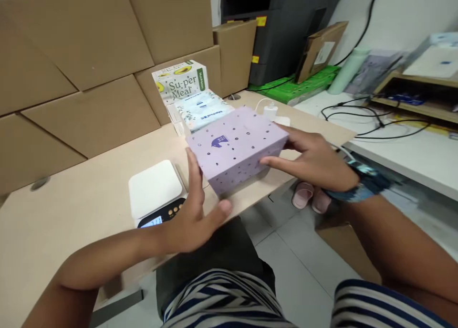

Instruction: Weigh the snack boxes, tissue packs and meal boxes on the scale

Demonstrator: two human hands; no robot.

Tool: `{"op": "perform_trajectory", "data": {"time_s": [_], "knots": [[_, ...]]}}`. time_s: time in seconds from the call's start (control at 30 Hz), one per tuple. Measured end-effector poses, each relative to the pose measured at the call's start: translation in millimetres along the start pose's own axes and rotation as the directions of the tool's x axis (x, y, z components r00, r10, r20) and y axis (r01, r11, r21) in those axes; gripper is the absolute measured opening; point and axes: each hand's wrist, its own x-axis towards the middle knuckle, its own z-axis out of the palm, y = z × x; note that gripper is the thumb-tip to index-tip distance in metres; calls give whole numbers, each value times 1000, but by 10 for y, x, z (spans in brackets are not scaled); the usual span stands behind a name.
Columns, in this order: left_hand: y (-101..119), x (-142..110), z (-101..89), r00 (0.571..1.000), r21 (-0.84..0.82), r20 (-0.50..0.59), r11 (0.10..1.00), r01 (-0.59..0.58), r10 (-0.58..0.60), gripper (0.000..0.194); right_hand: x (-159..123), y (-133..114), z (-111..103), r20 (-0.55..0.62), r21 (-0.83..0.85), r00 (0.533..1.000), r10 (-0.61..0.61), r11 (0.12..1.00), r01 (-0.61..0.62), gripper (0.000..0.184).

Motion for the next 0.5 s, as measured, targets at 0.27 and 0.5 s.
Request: {"op": "perform_trajectory", "data": {"time_s": [0.27, 0.5], "knots": [[-344, -224, -249, 998, 189, 4, 980, 60, -62, 122, -310, 641, 210, -37, 4, 998, 50, 999, -50, 93], [-754, -1291, -1346, 856, 455, -479, 778, 433, -195, 93, -1019, 1172, 585, -340, -212, 934, 111, 958, -191, 68]]}}
